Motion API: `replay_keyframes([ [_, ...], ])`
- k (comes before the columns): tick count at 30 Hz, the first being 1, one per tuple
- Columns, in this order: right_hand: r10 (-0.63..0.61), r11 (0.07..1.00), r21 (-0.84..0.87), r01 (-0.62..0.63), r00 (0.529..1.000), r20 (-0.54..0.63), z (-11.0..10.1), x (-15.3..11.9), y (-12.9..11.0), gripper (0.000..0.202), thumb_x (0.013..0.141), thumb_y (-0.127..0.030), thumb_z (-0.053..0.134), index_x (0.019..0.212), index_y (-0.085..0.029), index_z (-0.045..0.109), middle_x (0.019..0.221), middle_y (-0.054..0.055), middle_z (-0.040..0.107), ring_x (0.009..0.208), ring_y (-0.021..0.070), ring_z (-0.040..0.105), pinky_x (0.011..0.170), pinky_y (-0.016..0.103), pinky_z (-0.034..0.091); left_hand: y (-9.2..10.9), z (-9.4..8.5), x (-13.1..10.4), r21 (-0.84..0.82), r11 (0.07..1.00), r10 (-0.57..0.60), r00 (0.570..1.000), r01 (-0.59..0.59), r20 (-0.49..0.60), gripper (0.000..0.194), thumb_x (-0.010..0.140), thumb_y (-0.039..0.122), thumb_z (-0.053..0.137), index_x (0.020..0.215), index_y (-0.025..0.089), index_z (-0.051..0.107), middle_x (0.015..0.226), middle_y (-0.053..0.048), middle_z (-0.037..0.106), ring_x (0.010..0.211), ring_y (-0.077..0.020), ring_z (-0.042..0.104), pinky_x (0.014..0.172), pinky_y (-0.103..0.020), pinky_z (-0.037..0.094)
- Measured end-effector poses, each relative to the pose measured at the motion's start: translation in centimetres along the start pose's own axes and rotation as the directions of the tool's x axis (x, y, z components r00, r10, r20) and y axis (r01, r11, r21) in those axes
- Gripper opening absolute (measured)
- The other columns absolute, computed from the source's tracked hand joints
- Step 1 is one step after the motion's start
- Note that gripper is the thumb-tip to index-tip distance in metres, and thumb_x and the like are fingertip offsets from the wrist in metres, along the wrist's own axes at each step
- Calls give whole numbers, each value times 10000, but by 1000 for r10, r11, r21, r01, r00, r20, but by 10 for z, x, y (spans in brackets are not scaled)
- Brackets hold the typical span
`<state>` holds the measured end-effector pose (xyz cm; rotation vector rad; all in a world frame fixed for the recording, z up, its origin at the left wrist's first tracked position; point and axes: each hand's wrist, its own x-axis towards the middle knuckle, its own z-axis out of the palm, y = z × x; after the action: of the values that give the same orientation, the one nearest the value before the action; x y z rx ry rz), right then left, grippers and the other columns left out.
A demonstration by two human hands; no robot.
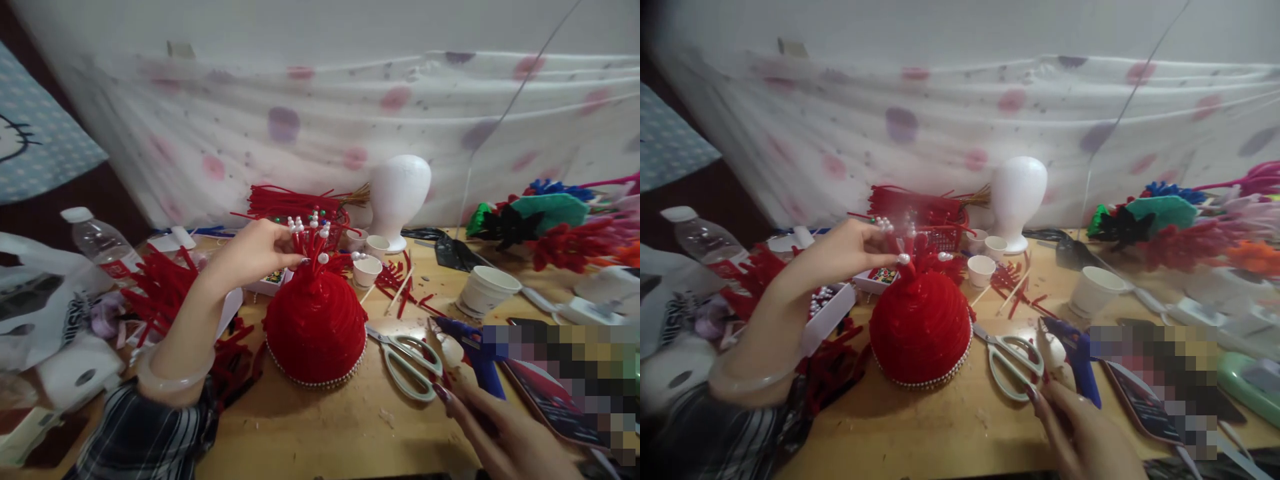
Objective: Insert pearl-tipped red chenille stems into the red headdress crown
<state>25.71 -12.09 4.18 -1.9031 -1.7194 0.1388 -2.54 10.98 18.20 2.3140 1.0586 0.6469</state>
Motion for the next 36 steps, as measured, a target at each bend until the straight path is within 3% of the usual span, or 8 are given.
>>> replay_keyframes([
  [7, 58, 993, -99, -61, 998, -33, 23, 53, -11, 297, 915, -381, 399, 866, -245, 658, 814, 41, 722, 722, 206, 675, 632, 282, 509, -7, 6, -1, -109, 994, -35, 999, 31, -37, 133, 739, 286, 657, 798, 194, 733, 824, -25, 779, 786, -205, 711, 713, -298, 525],
  [13, 98, 953, -293, -80, 994, 49, 45, 110, -11, 274, 912, -270, 366, 996, -185, 613, 910, 109, 701, 798, 238, 669, 684, 320, 452, -17, 6, 2, -158, 987, -31, 999, 32, 7, 195, 754, 344, 653, 839, 194, 743, 811, -36, 777, 754, -215, 713, 706, -314, 543],
  [16, 102, 913, -402, -61, 991, 81, 57, 125, -3, 206, 862, -200, 424, 903, -164, 622, 816, 112, 687, 749, 233, 654, 657, 304, 413, -22, 6, 3, -161, 986, -35, 999, 38, 19, 199, 760, 357, 651, 840, 199, 742, 825, -36, 778, 750, -213, 713, 690, -309, 543],
  [20, 95, 913, -405, -44, 990, 107, 65, 130, 3, 217, 869, -223, 418, 815, -169, 621, 781, 109, 686, 721, 227, 650, 646, 301, 403, -20, 5, 3, -154, 987, -32, 999, 36, 27, 163, 764, 329, 651, 802, 194, 735, 816, -26, 776, 753, -202, 715, 683, -291, 533],
  [29, 227, 966, -114, -233, 972, -69, 54, 124, -3, 304, 800, -512, 451, 793, -238, 583, 754, 58, 706, 684, 241, 649, 611, 326, 429, -18, 5, 3, -269, 963, 0, 999, 13, 49, 80, 768, 217, 651, 767, 190, 726, 777, 0, 773, 710, -165, 706, 633, -246, 526],
  [36, 351, 933, -32, -358, 926, -139, 45, 125, -4, 335, 719, -567, 469, 695, -246, 563, 653, 60, 688, 604, 247, 642, 552, 325, 422, -17, 4, 4, -258, 964, 73, 997, -62, 36, 79, 769, 181, 660, 781, 204, 735, 795, 21, 773, 705, -139, 695, 656, -229, 523],
])
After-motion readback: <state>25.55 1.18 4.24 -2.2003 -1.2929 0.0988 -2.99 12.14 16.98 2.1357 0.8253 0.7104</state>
